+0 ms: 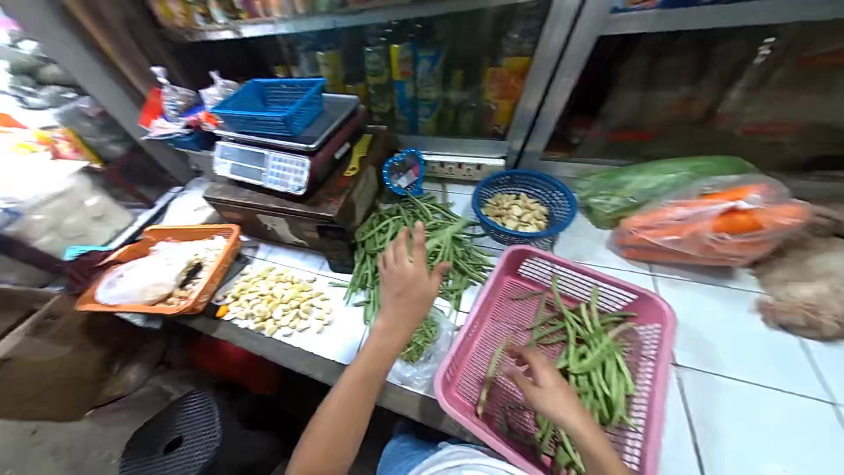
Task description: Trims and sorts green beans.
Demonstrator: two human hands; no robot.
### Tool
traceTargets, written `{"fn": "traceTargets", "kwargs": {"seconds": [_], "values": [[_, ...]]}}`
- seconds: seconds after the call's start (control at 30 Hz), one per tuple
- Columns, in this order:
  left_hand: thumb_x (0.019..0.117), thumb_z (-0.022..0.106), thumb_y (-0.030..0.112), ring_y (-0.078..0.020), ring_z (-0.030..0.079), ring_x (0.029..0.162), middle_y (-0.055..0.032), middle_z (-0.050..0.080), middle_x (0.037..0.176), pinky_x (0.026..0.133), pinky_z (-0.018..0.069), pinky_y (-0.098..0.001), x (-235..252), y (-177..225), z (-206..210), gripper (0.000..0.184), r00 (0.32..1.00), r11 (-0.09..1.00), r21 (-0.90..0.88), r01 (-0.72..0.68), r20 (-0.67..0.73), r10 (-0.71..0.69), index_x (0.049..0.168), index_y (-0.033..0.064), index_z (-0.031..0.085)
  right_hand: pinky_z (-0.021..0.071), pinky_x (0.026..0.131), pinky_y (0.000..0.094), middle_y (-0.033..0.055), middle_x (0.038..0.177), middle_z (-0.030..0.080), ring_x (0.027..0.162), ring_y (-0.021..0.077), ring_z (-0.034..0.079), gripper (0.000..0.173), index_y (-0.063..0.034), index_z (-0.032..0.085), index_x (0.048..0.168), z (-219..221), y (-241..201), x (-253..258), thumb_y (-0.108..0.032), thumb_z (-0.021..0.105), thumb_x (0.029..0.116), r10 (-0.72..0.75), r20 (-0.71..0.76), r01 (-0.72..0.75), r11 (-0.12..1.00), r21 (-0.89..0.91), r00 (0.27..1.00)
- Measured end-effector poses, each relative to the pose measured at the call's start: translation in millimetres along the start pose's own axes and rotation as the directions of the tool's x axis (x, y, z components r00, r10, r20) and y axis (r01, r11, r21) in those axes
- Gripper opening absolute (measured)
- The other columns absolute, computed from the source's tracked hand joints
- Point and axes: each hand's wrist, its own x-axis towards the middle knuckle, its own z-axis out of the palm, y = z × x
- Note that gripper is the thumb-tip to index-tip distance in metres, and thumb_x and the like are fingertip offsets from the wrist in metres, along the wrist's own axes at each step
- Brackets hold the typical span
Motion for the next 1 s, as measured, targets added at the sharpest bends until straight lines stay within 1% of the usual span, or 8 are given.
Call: {"fn": "traceTargets", "kwargs": {"seconds": [0.1, 0.2, 0.3, 0.37, 0.47, 0.67, 0.83, 1.0], "values": [[0.0961, 0.067, 0.024, -0.0452, 0.062, 0.119, -0.0284, 0.063, 0.129, 0.1, 0.0474, -0.0596, -16.5, 20.5, 15.8, 0.048, 0.99, 0.977, -0.16, -0.144, -0.031, 0.141, 0.132, -0.0082, 0.061, 0.038, 0.113, 0.059, 0.0319, 0.141, 0.054, 0.133, 0.049, 0.051, 0.043, 0.0061, 0.057, 0.139, -0.7, 15.8, 0.2, -0.012, 0.064, 0.1002, 0.145, 0.35, -0.053, 0.964, -0.261, 0.925], [0.0974, 0.062, 0.013, -0.0458, 0.061, 0.121, -0.0263, 0.068, 0.123, 0.105, 0.0442, -0.0589, -55.1, 41.2, 39.6, 0.028, 0.899, 0.949, -0.282, -0.144, 0.362, 0.244, 0.115, -0.0057, 0.072, 0.035, 0.113, 0.0617, 0.0319, 0.141, 0.053, 0.136, 0.0496, 0.046, 0.04, 0.0034, 0.061, 0.135, 21.6, 30.0, -3.4, -0.014, 0.065, 0.0994, 0.256, 0.535, -0.027, 0.917, -0.398, 0.805], [0.1056, 0.049, 0.013, -0.0427, 0.057, 0.128, -0.0275, 0.063, 0.131, 0.109, 0.0421, -0.0544, -82.2, 59.5, 60.3, 0.034, 0.493, 0.998, -0.067, 0.002, 0.868, 0.058, 0.128, -0.0074, 0.063, 0.0352, 0.113, 0.0617, 0.0323, 0.146, 0.048, 0.139, 0.0498, 0.042, 0.041, 0.0022, 0.059, 0.138, 32.4, 15.7, -3.8, -0.01, 0.061, 0.0996, 0.339, 0.566, -0.032, 0.876, -0.482, 0.751], [0.1068, 0.05, 0.021, -0.0452, 0.057, 0.127, -0.03, 0.06, 0.134, 0.103, 0.0449, -0.0607, -98.8, 65.9, 75.4, 0.041, 0.188, 0.992, 0.121, 0.026, 0.974, -0.124, 0.135, -0.0084, 0.056, 0.0398, 0.109, 0.0605, 0.031, 0.141, 0.052, 0.133, 0.0472, 0.05, 0.038, 0.0066, 0.059, 0.134, 31.1, 5.7, -1.6, -0.007, 0.059, 0.0994, 0.371, 0.504, -0.101, 0.869, -0.484, 0.78], [0.1012, 0.06, 0.019, -0.0467, 0.057, 0.125, -0.031, 0.06, 0.131, 0.099, 0.0442, -0.0644, -110.1, 64.9, 83.0, 0.038, 0.028, 0.981, 0.195, -0.016, 0.981, -0.194, 0.123, -0.0117, 0.062, 0.0381, 0.114, 0.0546, 0.0264, 0.145, 0.053, 0.137, 0.0413, 0.05, 0.042, 0.004, 0.053, 0.142, 24.4, -6.4, 4.5, -0.003, 0.053, 0.1015, 0.344, 0.361, -0.17, 0.884, -0.435, 0.867], [0.1063, 0.046, 0.017, -0.0432, 0.059, 0.125, -0.0283, 0.064, 0.127, 0.103, 0.0436, -0.0605, -94.3, 58.8, 50.0, 0.035, 0.161, 0.985, 0.096, 0.142, 0.98, -0.119, 0.122, -0.0081, 0.063, 0.0241, 0.125, 0.0487, 0.0264, 0.148, 0.052, 0.145, 0.0399, 0.043, 0.052, 0.0073, 0.05, 0.145, 33.5, 4.4, -8.6, 0.007, 0.06, 0.0933, -0.117, 0.334, 0.17, 0.976, -0.133, 0.935], [0.1031, 0.057, 0.013, -0.0321, 0.067, 0.101, -0.0254, 0.07, 0.107, 0.094, 0.0509, -0.0441, -102.6, 39.5, 0.1, 0.027, 0.598, 0.843, -0.317, 0.434, 0.801, -0.006, 0.108, -0.0106, 0.07, 0.0582, 0.089, 0.0401, 0.0216, 0.099, 0.074, 0.092, 0.0319, 0.074, 0.022, 0.0101, 0.071, 0.106, 42.3, 4.5, -25.7, 0.003, 0.06, 0.0887, -0.592, -0.163, 0.594, 0.803, -0.043, 0.789], [0.1019, 0.052, 0.003, -0.04, 0.066, 0.114, -0.0293, 0.069, 0.115, 0.102, 0.0475, -0.0521, -105.2, 38.3, -31.9, 0.027, 0.629, 0.859, -0.393, 0.329, 0.769, 0.111, 0.116, -0.0112, 0.069, 0.0553, 0.089, 0.0405, 0.0217, 0.095, 0.073, 0.09, 0.0344, 0.07, 0.02, 0.005, 0.075, 0.097, 36.2, -24.4, -37.4, -0.006, 0.061, 0.089, -0.693, -0.204, 0.65, 0.72, -0.242, 0.692]]}}
